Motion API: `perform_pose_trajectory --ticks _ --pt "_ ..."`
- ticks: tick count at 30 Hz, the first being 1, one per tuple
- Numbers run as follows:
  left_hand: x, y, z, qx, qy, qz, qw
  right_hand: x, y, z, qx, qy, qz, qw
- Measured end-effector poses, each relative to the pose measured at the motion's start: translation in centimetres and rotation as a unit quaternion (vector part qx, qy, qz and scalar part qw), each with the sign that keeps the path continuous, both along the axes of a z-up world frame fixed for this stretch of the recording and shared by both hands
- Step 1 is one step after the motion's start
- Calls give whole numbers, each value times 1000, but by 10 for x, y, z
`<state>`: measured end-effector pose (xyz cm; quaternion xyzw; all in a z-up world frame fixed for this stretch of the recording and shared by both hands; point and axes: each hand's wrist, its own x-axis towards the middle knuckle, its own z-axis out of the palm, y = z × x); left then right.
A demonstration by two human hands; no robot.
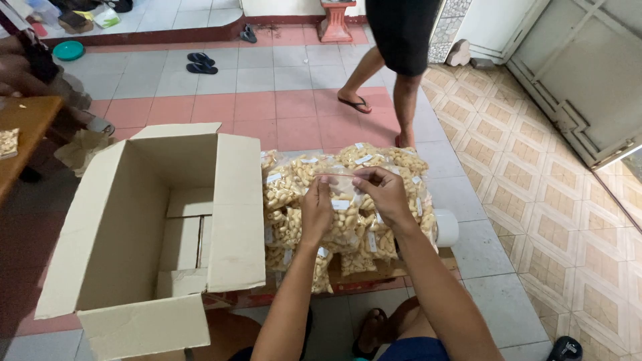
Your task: The person is packing small plastic bags of cashew nuts into a large cardboard box for shipping or storage.
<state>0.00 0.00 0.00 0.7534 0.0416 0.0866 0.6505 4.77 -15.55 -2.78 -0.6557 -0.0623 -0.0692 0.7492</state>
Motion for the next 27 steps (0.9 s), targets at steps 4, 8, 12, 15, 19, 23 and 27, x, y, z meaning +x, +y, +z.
perform_pose_trajectory --ticks 4,8,12,15,19,23,27 --pt "1 4 -15 -10 24 -19 999 -7 2 -4 -2 -7 -38 999" --pt "-2 5 -2 16 15 -48 999 7 1 -15 35 -7 -44 998" --pt "3 4 -13 36 -1 -34 999 4 5 -13 77 23 -16 997" --pt "6 8 -20 32 -42 -15 998 -8 12 -2 68 17 28 997" --pt "17 10 -29 42 -55 -8 998 -12 13 0 34 19 34 999" --pt "13 7 -19 -58 -41 -25 997 2 7 -17 22 7 -8 1000" --pt "-4 5 6 -90 14 -21 996 -1 6 -23 30 0 -30 999"
